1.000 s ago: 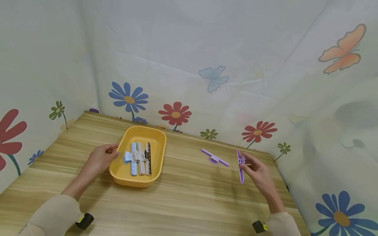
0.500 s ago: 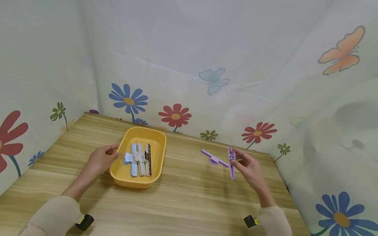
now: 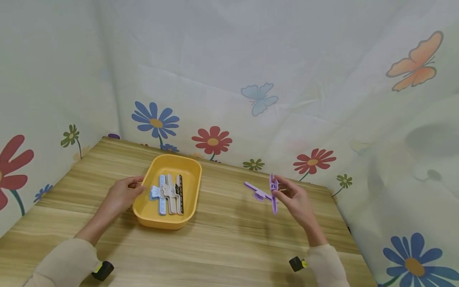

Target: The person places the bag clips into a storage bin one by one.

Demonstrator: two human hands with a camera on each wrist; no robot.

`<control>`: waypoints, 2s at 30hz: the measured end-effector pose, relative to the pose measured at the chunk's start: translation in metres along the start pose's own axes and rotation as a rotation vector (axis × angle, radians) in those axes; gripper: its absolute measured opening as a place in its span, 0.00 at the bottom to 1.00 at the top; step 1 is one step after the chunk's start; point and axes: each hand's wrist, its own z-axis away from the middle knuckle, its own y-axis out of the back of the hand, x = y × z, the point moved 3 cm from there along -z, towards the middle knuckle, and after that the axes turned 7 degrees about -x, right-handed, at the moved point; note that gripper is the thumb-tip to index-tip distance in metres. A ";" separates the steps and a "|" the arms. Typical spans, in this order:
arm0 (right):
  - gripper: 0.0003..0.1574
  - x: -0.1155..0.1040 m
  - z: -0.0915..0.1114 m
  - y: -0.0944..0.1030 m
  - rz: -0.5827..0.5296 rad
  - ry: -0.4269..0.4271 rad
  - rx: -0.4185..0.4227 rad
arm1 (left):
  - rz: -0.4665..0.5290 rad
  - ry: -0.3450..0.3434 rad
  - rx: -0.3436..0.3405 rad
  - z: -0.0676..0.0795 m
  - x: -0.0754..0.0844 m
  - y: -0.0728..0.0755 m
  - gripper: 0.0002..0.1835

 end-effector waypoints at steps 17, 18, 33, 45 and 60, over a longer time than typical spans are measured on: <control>0.30 -0.012 -0.019 -0.023 -0.038 0.045 -0.025 | -0.019 -0.039 0.010 0.001 -0.001 0.001 0.28; 0.30 -0.012 -0.021 -0.025 -0.039 0.048 -0.028 | -0.019 -0.040 0.011 0.001 -0.001 0.001 0.28; 0.30 -0.019 -0.041 -0.049 -0.095 0.103 -0.057 | 0.001 -0.025 0.009 0.001 0.000 0.001 0.29; 0.29 -0.026 -0.056 -0.071 -0.122 0.145 -0.081 | 0.003 -0.021 0.005 0.001 -0.001 0.001 0.28; 0.31 -0.038 -0.071 -0.094 -0.117 0.164 -0.105 | 0.007 -0.009 0.001 -0.001 0.001 0.001 0.29</control>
